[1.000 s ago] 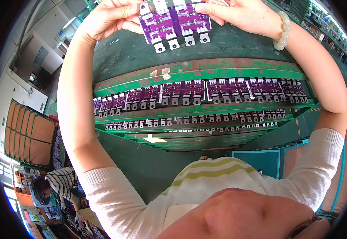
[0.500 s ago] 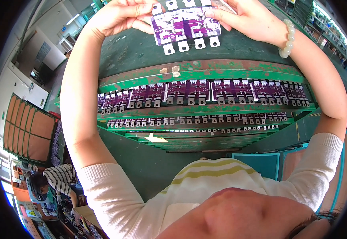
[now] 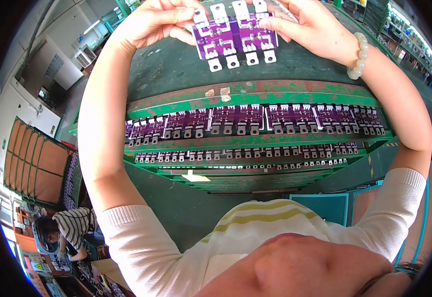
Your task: The person places electronic components onto purple printed circuit boards by hand.
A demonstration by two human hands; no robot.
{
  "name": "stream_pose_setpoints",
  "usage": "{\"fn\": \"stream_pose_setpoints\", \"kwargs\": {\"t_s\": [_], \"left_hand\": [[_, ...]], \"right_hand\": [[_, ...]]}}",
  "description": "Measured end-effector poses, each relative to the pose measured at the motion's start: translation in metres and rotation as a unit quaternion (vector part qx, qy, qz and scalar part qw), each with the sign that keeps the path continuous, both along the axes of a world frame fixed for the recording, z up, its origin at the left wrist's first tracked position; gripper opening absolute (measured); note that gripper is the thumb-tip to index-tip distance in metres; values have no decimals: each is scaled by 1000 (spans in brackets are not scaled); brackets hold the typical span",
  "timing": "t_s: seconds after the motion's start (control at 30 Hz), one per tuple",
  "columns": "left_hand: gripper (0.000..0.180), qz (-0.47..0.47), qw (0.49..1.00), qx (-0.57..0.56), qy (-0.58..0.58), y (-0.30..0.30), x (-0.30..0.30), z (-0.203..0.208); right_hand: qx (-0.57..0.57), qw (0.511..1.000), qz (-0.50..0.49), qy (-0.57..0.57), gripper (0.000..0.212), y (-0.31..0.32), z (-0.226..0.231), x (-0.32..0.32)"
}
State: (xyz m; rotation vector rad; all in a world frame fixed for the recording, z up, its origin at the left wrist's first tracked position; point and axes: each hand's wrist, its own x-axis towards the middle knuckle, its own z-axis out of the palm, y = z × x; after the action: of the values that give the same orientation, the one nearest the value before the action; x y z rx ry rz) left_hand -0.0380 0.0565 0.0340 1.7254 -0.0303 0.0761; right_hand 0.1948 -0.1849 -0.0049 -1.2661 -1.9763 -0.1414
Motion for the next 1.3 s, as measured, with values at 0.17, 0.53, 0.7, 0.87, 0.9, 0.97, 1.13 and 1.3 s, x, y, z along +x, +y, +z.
{"fn": "stream_pose_setpoints", "kwargs": {"t_s": [0.17,0.53,0.7,0.87,0.9,0.97,1.13,1.3], "left_hand": [[65,56,996,16,-61,-10,12,2],[30,19,993,-23,-110,-21,2,9],[29,-454,852,-46,-256,36,40,2],[45,-3,978,128,-165,7,-8,13],[56,25,980,135,-145,15,-10,13],[57,20,979,134,-151,27,-11,12],[62,31,980,122,-154,32,-7,9],[67,39,984,118,-130,34,-24,11]], "right_hand": [[445,857,194,-176,30,27,17,12],[558,646,105,-511,30,40,24,29],[62,982,135,119,60,-2,7,-1],[-175,910,119,357,23,-4,9,4],[-161,925,119,323,10,-6,10,1],[-160,922,144,320,8,-2,4,5],[-158,924,166,306,4,0,0,10],[-165,925,182,290,4,2,0,3]]}}
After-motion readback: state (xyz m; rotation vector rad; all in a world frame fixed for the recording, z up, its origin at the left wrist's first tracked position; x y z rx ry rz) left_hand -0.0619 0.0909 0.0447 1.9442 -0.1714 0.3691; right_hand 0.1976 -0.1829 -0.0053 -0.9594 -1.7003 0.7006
